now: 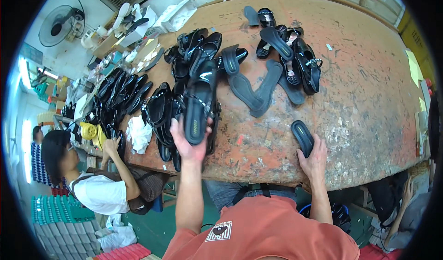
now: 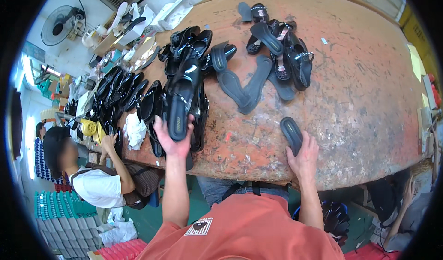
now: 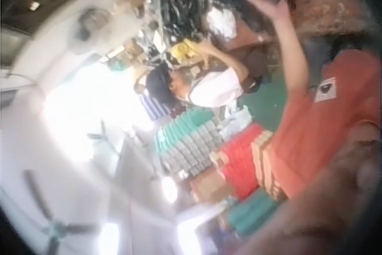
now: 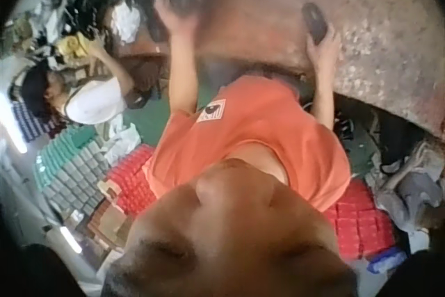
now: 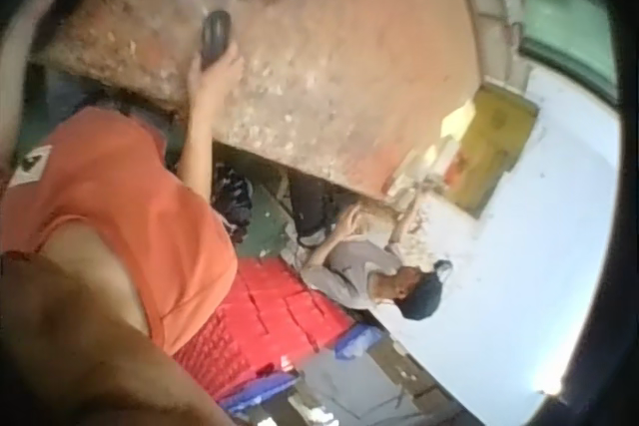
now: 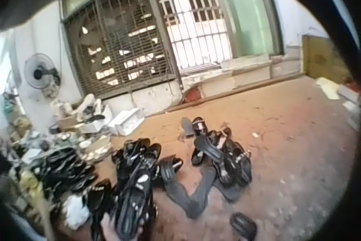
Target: The person repeatedly picks up a black sandal and a separate insole, presses the insole into the sandal, and places the assembled pair on the table. The process is repeated multiple times with different sandals and insoles.
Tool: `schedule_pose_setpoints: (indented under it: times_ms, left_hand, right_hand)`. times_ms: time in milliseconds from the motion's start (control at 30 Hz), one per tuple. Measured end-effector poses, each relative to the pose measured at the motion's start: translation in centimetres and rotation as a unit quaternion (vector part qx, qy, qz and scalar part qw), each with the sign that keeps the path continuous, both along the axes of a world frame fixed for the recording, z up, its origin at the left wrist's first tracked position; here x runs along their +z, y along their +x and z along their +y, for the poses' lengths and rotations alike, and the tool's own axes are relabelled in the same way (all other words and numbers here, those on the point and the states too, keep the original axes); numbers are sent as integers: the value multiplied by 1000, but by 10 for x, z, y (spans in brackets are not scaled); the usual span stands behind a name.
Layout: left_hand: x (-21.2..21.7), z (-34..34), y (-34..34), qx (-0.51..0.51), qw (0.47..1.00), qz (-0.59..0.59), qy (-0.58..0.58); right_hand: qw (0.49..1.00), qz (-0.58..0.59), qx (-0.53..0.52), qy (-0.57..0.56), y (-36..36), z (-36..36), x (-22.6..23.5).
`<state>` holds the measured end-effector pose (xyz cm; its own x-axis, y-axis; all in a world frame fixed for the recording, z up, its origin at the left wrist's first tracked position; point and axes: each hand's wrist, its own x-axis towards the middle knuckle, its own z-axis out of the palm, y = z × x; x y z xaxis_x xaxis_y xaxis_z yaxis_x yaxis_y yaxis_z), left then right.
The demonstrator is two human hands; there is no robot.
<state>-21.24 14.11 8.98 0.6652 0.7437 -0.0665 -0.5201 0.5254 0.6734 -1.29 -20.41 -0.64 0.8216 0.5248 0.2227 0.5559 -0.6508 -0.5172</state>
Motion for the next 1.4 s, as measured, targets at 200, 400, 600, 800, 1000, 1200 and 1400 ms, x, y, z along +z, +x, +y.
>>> schedule_pose_setpoints:
  times_ms: [200,400,600,800,1000,1200,1400]
  left_hand:
    - [45,74,30,399,335,493,698]
    - [8,-70,204,-7,767,285,575]
    - [-64,-112,335,8,693,401,599]
    - [-76,-62,180,-13,803,338,490]
    - [-88,-88,-44,-53,756,453,469]
    - [-110,-90,-63,-50,750,423,506]
    - [-100,-103,-69,89,758,461,453]
  right_hand:
    - [997,-13,-21,79,-1,-10,-8]
    - [999,-27,-20,13,2,-10,-12]
    - [998,-11,-5,64,4,-4,-10]
    - [991,48,-40,116,9,-14,-10]
    - [932,253,16,258,27,-28,-8]
    - [920,137,364,-43,18,9,76]
    - [882,14,462,-90,-10,62,73]
